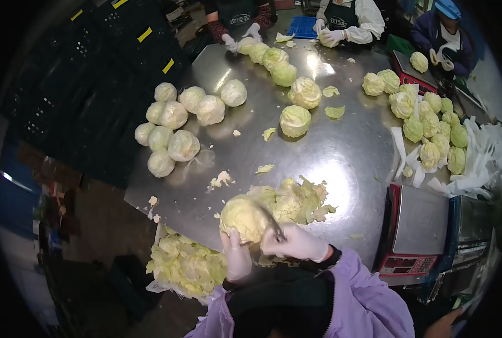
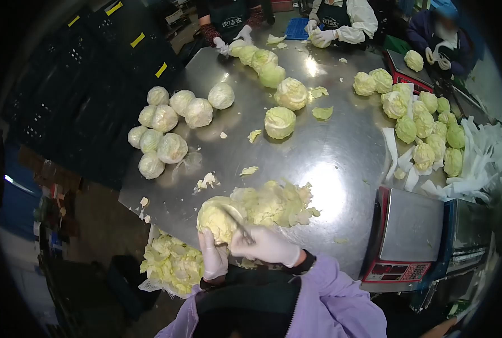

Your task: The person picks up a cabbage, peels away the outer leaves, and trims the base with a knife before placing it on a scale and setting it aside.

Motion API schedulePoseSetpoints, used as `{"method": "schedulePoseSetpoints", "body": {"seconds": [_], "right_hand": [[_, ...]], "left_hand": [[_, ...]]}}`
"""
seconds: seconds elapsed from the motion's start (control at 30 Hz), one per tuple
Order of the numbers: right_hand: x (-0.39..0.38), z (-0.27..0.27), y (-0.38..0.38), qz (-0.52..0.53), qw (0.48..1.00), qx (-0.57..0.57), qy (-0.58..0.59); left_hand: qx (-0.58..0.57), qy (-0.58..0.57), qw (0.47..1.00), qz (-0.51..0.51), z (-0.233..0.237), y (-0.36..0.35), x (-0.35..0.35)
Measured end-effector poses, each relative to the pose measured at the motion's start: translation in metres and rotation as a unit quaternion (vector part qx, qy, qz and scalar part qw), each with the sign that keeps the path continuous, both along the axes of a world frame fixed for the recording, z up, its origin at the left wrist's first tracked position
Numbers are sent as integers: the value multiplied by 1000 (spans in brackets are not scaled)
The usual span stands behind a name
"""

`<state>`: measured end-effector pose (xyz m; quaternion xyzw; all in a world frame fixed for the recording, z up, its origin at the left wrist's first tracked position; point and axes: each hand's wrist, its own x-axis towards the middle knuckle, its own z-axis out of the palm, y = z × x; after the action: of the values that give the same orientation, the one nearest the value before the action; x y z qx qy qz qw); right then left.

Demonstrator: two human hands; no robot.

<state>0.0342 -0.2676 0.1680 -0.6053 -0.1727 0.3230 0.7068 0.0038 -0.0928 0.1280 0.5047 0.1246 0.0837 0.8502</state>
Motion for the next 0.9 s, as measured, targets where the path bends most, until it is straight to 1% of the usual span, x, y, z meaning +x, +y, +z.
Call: {"method": "schedulePoseSetpoints", "body": {"seconds": [0.03,0.1,0.13,0.17,0.2,0.23,0.3,0.33,0.37,0.4,0.43,0.47,0.5,0.57,0.6,0.63,0.7,0.73,0.77,0.8,0.83,0.9], "right_hand": [[-1,1,-6,99,990,95,-6],[-8,5,-6,-13,997,30,-70],[-11,1,-2,-12,997,28,-67],[-12,-7,7,-149,964,-77,-205],[-11,-14,14,-279,881,-179,-338],[-11,-19,20,-280,879,-181,-340],[-9,-31,32,-279,821,-260,-425],[-7,-40,31,-273,826,-223,-439],[-5,-38,27,-272,826,-221,-441],[-3,-35,23,-278,924,-104,-242],[-3,-30,16,-267,963,18,-26],[0,-20,5,-280,956,24,80],[4,-33,-6,-329,936,56,110],[6,-39,-15,-377,920,44,92],[-1,-36,-13,-359,933,-26,-26],[-9,-31,-8,-339,924,-135,-117],[-17,-24,15,-335,882,-190,-272],[-17,-29,21,-337,880,-191,-274],[-14,-36,28,-339,857,-202,-331],[-12,-41,32,-339,831,-211,-387],[-12,-44,31,-339,831,-208,-388],[-15,-45,27,-304,878,-172,-327]], "left_hand": [[-46,26,999,6,2,1,0],[-54,40,998,11,1,2,3],[-69,61,996,11,2,0,4],[-84,82,993,8,3,-1,3],[-89,82,993,7,0,-4,3],[-91,80,993,5,-1,-8,2],[-52,92,994,-6,-1,-11,-2],[-99,105,990,5,-9,-7,-2],[-98,103,990,7,-7,-6,0],[-93,103,990,-8,-3,-5,2],[-88,104,990,-24,-1,-4,2],[-129,97,986,-28,-13,2,1],[-131,97,986,-24,-10,1,0],[-81,80,993,-24,0,-3,1],[-82,81,993,-25,-1,-5,2],[-65,86,994,-9,-1,-9,2],[-48,89,995,-1,-3,-13,3],[-24,89,996,2,-5,-14,2],[0,89,996,6,-5,-14,1],[-28,126,992,12,-2,-13,-1],[-27,124,992,14,1,-12,0],[-89,80,993,9,8,-10,1]]}}
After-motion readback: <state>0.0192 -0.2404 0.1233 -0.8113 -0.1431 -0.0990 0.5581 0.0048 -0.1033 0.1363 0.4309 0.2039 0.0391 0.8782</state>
